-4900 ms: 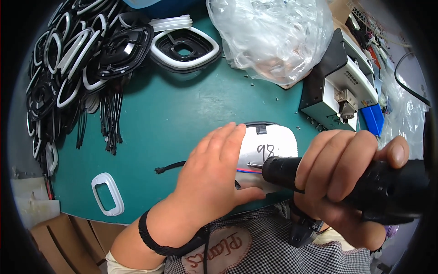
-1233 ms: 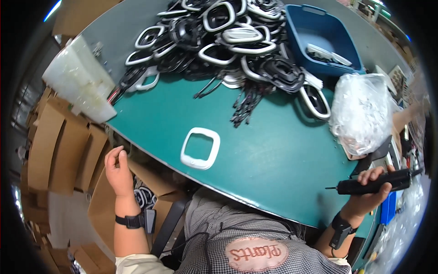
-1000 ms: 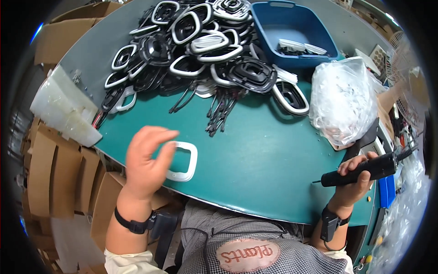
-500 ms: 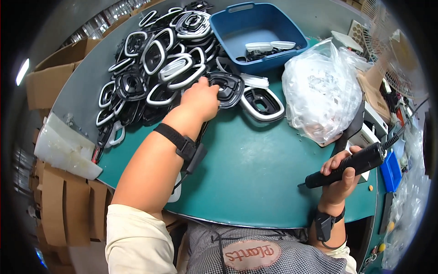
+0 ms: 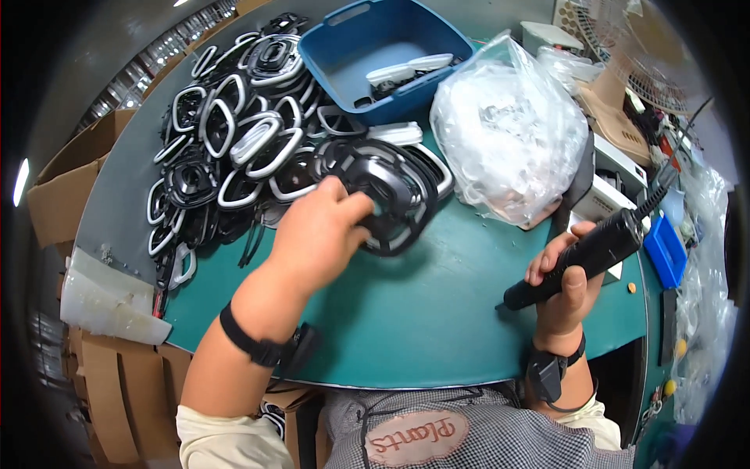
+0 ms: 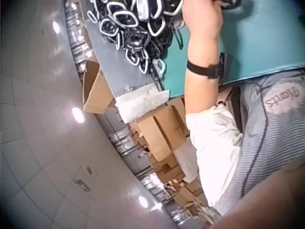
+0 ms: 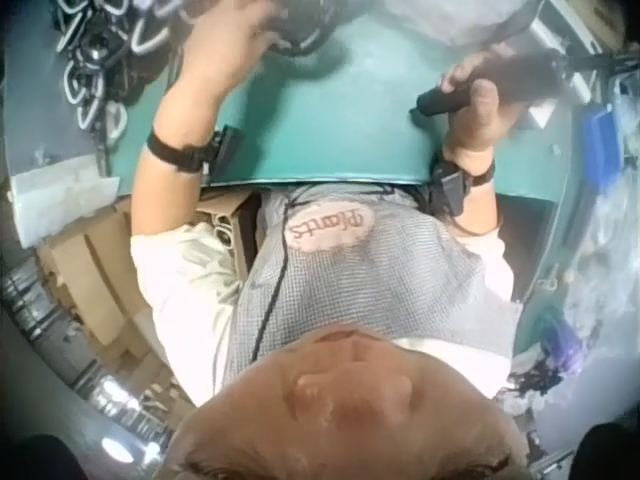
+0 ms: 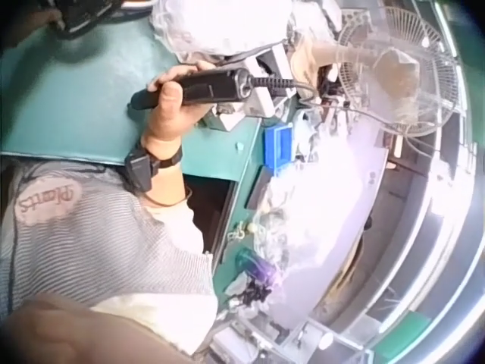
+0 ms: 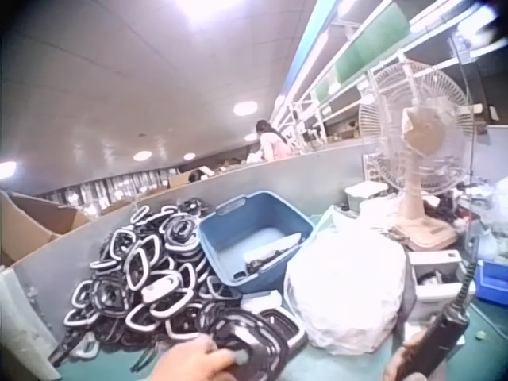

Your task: Use an electric screwdriver to assemble plastic housings and internal components for light fixtures.

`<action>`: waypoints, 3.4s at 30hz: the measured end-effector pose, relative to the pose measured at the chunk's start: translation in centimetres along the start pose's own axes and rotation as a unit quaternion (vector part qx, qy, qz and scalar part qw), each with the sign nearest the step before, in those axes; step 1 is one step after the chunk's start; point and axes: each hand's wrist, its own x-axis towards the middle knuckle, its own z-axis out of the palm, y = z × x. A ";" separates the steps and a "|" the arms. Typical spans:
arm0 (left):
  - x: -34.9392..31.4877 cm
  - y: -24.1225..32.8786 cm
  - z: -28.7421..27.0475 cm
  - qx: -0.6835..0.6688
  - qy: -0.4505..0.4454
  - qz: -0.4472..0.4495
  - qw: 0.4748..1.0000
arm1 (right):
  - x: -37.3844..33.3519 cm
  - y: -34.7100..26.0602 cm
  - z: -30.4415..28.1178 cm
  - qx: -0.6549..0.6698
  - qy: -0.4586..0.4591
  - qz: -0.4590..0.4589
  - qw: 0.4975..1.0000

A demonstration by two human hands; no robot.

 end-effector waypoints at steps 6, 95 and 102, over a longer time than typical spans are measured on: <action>-3.7 4.0 1.2 -0.058 -0.136 0.107 0.983 | 1.0 0.2 -0.5 0.001 0.011 -0.046 0.999; -8.4 7.1 3.9 -0.139 -0.001 0.109 0.984 | 1.1 0.2 -0.4 -0.031 0.024 -0.026 0.999; -7.8 7.3 4.9 -0.172 -0.087 0.010 0.981 | 1.3 0.2 -0.2 -0.037 0.021 -0.036 0.998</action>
